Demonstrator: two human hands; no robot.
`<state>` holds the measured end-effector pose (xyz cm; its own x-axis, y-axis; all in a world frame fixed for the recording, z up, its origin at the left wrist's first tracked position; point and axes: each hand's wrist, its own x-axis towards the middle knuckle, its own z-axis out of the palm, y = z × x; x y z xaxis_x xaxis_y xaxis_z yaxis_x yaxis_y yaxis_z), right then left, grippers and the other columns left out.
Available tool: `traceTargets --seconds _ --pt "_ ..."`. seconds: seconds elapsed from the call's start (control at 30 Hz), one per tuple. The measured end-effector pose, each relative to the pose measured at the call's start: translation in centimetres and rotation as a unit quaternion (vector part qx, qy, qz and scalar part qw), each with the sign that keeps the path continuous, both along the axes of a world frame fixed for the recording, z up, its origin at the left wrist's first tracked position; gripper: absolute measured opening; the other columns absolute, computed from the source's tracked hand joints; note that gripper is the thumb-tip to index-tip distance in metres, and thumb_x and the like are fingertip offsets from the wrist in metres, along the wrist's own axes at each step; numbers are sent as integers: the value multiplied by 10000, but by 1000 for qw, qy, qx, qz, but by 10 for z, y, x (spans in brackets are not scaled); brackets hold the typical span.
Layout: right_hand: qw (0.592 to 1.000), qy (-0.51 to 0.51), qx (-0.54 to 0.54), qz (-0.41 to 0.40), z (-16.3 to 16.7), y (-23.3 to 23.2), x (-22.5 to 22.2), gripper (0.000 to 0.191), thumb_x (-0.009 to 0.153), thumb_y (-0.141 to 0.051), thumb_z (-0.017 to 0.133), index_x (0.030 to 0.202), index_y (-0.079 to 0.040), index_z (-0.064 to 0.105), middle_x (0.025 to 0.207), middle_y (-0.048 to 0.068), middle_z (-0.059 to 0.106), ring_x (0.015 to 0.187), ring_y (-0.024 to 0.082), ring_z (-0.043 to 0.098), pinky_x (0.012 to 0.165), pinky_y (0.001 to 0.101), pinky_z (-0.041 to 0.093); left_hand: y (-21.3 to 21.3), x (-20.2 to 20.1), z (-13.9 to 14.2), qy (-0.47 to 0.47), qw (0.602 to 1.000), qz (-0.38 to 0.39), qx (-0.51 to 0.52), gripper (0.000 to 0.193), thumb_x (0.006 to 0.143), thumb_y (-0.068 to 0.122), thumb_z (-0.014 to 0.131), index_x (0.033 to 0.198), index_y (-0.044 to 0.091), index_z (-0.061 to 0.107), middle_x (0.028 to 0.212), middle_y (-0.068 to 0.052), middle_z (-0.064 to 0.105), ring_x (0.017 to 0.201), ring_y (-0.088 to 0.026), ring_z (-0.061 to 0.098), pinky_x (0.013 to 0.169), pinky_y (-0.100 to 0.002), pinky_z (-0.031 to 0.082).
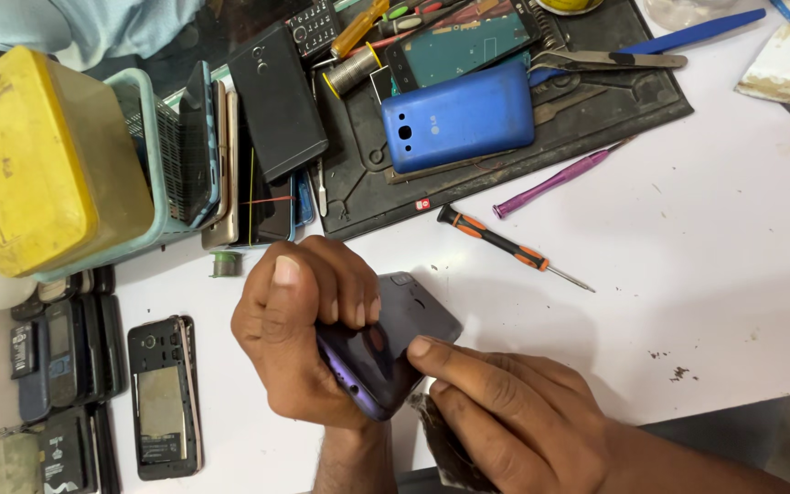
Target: The person scrubs the back cover of a purple smartphone with a black abrasive pad, rotating the phone to work over its surface. They then pry the back cover off the phone body, set the cover aside, and use a screwdriver to work on the exposed internal components of the phone.
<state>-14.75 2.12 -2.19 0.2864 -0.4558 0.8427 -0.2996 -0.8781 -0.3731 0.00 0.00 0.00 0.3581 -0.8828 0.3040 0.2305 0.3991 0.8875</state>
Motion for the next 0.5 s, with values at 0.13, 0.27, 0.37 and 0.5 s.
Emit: traceTargets --seconds 0.13,0.27,0.37,0.5 --pt "1000 -3 2 -8 -6 3 -1 174 898 -27 720 935 57 572 1045 285 695 812 305 785 689 370 665 2 7 3 -3 1000 0 6 410 1105 206 452 725 56 412 615 -116 452 545 -131 382 514 -279 374" --pt "999 39 19 -10 11 -8 8 139 873 31 719 900 89 596 1088 313 700 788 300 768 654 364 644 -7 17 28 20 1000 -11 4 404 1108 205 460 740 48 408 633 -118 447 569 -141 385 540 -284 381" --pt "998 35 43 -1 15 -18 11 198 887 -21 759 923 110 615 1120 319 685 808 310 763 679 361 636 -13 18 34 30 999 -17 -5 432 1123 206 465 730 40 402 644 -117 443 582 -141 382 554 -281 382" --pt "998 28 49 24 28 -27 11 255 899 -58 787 978 122 624 1150 323 658 841 319 759 731 366 640 -26 33 47 25 1000 -13 -2 437 1118 208 459 720 37 404 637 -115 436 574 -147 388 550 -281 389"
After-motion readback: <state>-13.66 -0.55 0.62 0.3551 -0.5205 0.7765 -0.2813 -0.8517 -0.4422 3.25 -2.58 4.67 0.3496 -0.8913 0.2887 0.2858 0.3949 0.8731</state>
